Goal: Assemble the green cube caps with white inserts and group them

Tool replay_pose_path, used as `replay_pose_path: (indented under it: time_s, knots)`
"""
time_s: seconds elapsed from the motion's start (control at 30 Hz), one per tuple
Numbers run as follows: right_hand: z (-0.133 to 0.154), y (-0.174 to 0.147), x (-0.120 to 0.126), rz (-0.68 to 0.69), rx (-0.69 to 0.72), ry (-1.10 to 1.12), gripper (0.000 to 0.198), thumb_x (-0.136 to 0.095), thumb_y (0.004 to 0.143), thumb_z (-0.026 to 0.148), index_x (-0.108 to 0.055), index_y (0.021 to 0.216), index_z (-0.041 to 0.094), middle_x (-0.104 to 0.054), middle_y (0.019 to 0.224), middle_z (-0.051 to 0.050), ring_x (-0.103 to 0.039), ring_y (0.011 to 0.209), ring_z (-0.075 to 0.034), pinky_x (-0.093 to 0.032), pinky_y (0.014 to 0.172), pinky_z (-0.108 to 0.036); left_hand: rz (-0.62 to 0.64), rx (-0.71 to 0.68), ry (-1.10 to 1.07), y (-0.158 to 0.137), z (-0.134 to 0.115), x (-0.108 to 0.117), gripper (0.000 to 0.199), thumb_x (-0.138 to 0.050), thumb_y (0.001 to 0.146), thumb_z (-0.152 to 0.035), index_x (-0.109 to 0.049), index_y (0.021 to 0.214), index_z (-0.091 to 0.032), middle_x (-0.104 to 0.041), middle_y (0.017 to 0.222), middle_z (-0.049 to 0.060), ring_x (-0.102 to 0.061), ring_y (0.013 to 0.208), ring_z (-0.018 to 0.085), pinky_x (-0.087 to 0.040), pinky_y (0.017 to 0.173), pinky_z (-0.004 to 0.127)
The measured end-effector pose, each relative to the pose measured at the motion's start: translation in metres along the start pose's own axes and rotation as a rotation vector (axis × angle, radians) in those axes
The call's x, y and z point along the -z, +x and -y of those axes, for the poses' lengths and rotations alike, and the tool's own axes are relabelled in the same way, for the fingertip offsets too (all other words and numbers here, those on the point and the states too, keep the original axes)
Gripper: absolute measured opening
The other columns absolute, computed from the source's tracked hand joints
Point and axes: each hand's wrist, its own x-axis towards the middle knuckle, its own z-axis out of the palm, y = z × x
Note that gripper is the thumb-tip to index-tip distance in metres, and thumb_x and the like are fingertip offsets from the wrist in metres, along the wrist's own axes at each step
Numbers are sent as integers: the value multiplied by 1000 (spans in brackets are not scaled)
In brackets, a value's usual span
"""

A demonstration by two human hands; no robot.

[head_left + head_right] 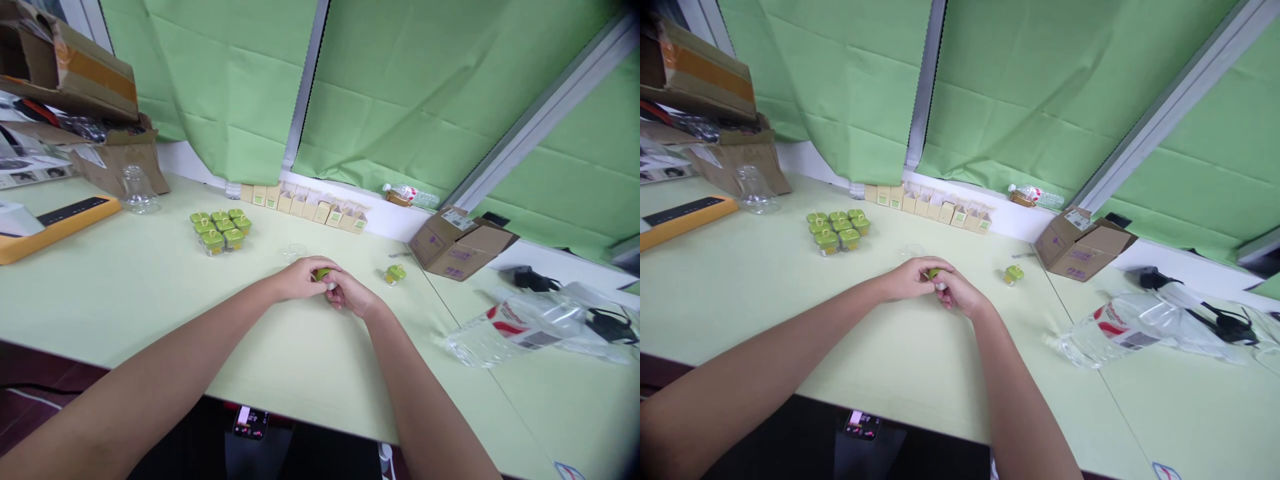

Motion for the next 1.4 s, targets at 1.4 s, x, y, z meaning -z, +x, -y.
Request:
replay_pose_path:
  time_s: [1.4]
  knots:
    - [-16,19,14,-776,602,-472,36,-64,80,43,-62,110,23,-62,114,-9,-61,85,-20,-51,83,-36,-332,167,44,3,21,13,40,-55,80,-20,-56,120,-24,-63,90,0,-60,77,12,-50,77,27]
